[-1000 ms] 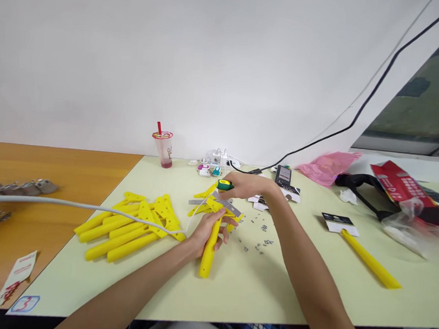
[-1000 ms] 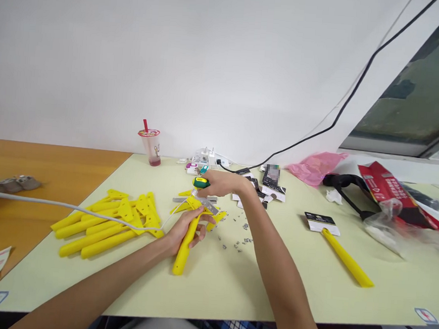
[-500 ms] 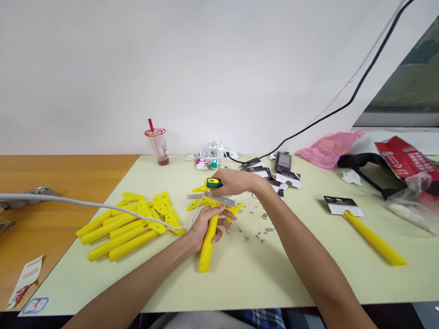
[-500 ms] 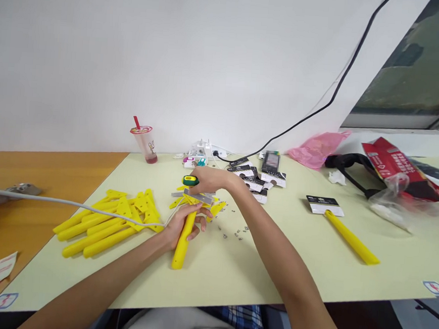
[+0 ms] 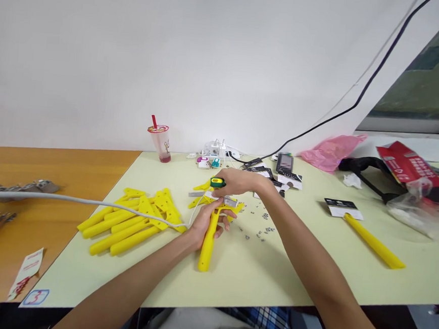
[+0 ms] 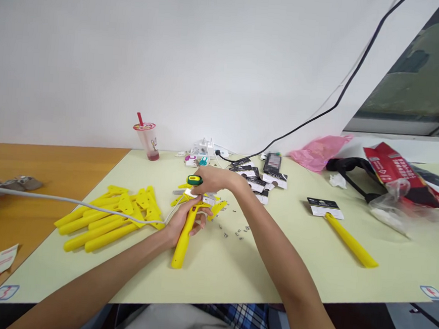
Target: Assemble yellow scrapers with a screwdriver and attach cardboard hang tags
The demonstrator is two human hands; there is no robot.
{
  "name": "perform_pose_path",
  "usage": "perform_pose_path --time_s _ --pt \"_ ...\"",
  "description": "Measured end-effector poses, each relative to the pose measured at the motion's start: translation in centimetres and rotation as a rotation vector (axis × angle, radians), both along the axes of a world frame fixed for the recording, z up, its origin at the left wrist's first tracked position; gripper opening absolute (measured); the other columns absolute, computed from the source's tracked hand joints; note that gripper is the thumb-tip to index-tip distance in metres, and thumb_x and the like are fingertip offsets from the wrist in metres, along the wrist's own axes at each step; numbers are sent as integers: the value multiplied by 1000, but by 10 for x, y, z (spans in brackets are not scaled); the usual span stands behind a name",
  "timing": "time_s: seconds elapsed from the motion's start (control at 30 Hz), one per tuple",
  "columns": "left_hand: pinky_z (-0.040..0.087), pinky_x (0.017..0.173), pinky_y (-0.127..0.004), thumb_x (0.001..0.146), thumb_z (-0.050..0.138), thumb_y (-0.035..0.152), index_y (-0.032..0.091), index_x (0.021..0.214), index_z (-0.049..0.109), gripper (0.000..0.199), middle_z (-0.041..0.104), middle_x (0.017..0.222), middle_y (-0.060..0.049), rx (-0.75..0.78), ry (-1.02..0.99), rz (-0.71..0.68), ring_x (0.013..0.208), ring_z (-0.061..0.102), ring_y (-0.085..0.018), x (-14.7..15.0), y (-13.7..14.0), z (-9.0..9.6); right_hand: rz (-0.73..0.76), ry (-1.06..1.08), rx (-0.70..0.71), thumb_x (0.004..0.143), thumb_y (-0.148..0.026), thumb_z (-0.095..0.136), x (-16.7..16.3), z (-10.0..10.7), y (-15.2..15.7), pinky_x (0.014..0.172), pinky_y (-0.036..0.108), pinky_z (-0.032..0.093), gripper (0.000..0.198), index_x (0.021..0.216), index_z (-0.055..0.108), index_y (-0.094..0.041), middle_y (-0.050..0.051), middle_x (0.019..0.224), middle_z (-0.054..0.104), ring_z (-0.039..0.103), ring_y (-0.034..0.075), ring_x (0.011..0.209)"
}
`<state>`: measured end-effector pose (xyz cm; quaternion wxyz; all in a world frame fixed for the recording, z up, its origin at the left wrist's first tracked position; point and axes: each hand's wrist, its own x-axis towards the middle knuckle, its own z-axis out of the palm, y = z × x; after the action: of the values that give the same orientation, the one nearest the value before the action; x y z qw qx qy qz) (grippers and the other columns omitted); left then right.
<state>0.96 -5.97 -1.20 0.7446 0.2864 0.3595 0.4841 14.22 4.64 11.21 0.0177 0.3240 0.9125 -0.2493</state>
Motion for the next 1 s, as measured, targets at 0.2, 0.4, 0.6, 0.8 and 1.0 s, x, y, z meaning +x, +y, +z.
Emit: perform_pose_path --time_s 0.2,0.4,0.6,0.8,1.0 --pt "29 31 -19 89 78 47 16 95 65 34 80 93 -10 6 -14 29 48 59 -10 -3 3 3 -95 48 100 94 -61 72 5 8 -1 55 29 26 52 73 44 -22 -5 66 43 36 11 59" --pt "31 31 -18 89 76 46 15 88 65 33 78 88 -10 -5 -20 15 48 57 -9 -3 4 4 -84 50 -27 100 -60 64 12 8 1 52 28 30 48 78 44 -22 -4 69 45 37 11 57" --pt "31 31 -19 96 69 45 14 84 66 33 76 82 -8 -37 -1 24 46 55 -9 -2 3 9 -54 80 -91 103 -54 61 13 5 6 52 27 32 42 81 45 -22 -3 71 46 42 11 59" --pt "31 31 -19 96 67 42 13 89 69 30 76 85 -11 -37 -8 13 45 56 -10 0 1 10 12 118 -68 98 -53 68 12 2 12 56 28 33 39 83 55 -19 -1 75 55 45 12 62" --pt "31 31 -18 92 72 46 14 88 68 32 76 85 -10 -20 -5 5 49 58 -10 -1 3 5 60 98 1 96 -55 69 12 -1 11 59 29 26 44 78 50 -20 -4 72 46 36 12 65"
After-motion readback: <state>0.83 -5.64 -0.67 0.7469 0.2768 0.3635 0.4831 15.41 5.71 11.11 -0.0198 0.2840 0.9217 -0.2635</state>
